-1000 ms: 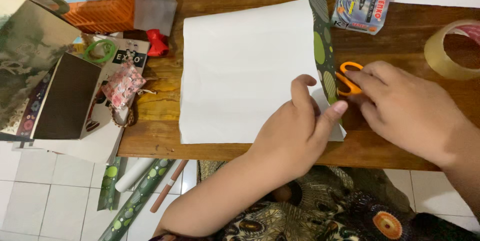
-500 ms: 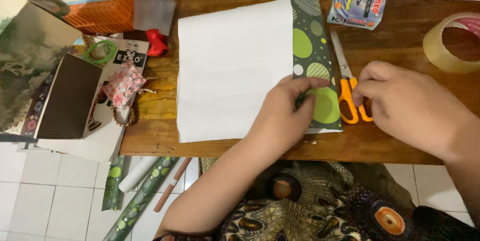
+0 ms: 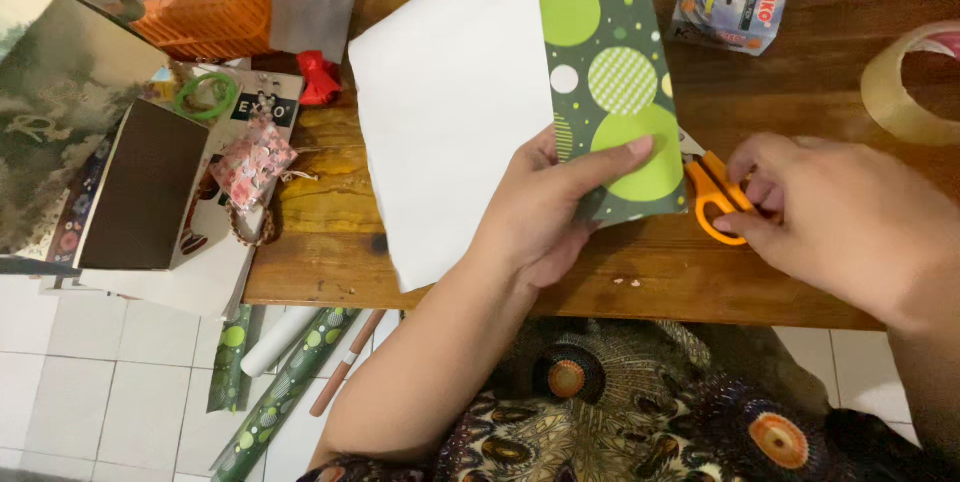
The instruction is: The person wraps a small rectangular box with patterned green wrapping paper. They measure and cut the paper with scissors, fold the paper around the box, and secure the seams with clear adhesive tape.
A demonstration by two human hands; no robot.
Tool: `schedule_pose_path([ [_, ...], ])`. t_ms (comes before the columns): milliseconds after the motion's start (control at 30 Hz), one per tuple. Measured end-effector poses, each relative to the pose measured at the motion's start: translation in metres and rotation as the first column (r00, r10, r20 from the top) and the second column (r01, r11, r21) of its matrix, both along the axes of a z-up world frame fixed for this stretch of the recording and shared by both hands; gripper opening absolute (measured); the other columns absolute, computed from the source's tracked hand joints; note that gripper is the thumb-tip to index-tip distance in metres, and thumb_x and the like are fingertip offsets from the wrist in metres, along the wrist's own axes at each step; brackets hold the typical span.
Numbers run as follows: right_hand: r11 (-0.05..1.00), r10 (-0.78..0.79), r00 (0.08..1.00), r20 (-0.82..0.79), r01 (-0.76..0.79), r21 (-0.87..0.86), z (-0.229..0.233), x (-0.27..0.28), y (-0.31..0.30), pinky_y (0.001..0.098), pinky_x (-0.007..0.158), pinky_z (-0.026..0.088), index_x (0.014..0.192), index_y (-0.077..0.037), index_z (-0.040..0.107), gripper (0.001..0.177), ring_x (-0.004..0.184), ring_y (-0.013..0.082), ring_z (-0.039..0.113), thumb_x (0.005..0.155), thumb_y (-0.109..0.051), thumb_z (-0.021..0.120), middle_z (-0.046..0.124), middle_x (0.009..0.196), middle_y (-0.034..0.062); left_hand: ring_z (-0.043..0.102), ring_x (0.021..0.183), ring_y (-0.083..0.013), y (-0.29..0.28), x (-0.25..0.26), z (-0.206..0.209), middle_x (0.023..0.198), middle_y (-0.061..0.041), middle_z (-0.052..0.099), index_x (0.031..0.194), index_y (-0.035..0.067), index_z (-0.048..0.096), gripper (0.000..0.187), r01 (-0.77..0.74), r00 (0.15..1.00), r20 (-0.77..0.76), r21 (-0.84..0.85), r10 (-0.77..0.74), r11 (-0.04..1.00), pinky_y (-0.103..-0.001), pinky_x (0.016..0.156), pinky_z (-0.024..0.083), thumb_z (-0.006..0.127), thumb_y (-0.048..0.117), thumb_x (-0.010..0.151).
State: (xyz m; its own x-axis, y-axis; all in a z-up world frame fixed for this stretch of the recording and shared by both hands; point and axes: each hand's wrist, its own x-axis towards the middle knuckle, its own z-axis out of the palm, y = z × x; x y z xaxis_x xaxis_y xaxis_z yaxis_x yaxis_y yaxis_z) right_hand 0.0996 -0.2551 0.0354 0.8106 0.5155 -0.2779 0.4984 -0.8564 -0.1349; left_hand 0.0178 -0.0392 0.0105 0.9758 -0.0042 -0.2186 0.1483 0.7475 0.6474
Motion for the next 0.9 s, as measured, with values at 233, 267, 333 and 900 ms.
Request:
schedule_pose_path([
  [233,0.981,-0.078,0.996,-0.046,0.068,-0.184,-0.011,0.007,-0.006,0.0344,0.074,0.060,0.112,-0.011,0.069,0.043,0.080,0.0217,0.076,0.086,-0.044,0.077,0.078,0.089,0.0054,0.066,0.105,-0.0162,-0.011,0.004,0.038,0.113,-0.008,0.071,0.121,-0.003,0.064,0.021,0.012,0.906,0.420,0.101,-0.053,0.995,-0.035,0.104,0.054,0.076,0.005,0.105],
  [267,0.982,-0.069,0.996,-0.057,0.057,-0.178,-0.016,0.007,-0.010,0.0333,0.074,0.060,0.112,-0.014,0.072,0.038,0.080,0.0207,0.076,0.087,-0.044,0.075,0.078,0.090,0.0050,0.065,0.107,-0.0147,-0.008,0.000,0.042,0.115,-0.006,0.071,0.124,-0.001,0.064,0.023,0.042,0.883,0.461,0.107,-0.087,0.993,-0.033,0.105,0.053,0.077,0.006,0.106],
  [333,0.999,-0.040,0.997,-0.059,0.040,0.001,-0.025,0.006,-0.016,0.0331,0.074,0.058,0.117,-0.014,0.070,0.041,0.082,0.0199,0.072,0.087,-0.042,0.074,0.075,0.095,0.0044,0.064,0.110,-0.0119,0.003,-0.010,0.047,0.119,-0.003,0.072,0.129,0.004,0.064,0.027,0.107,0.829,0.537,0.123,-0.156,0.987,-0.030,0.107,0.051,0.079,0.007,0.107],
  [900,0.943,-0.248,0.895,-0.371,0.135,-0.304,-0.007,-0.010,-0.028,0.0247,0.058,0.054,0.151,-0.022,0.052,0.058,0.058,0.0103,0.067,0.096,-0.019,0.069,0.075,0.085,0.0000,0.070,0.100,-0.0187,-0.001,0.013,-0.019,0.113,-0.004,0.072,0.118,0.011,0.063,0.019,-0.339,0.939,-0.081,-0.051,0.335,0.939,-0.040,0.085,0.058,0.065,0.015,0.100],
])
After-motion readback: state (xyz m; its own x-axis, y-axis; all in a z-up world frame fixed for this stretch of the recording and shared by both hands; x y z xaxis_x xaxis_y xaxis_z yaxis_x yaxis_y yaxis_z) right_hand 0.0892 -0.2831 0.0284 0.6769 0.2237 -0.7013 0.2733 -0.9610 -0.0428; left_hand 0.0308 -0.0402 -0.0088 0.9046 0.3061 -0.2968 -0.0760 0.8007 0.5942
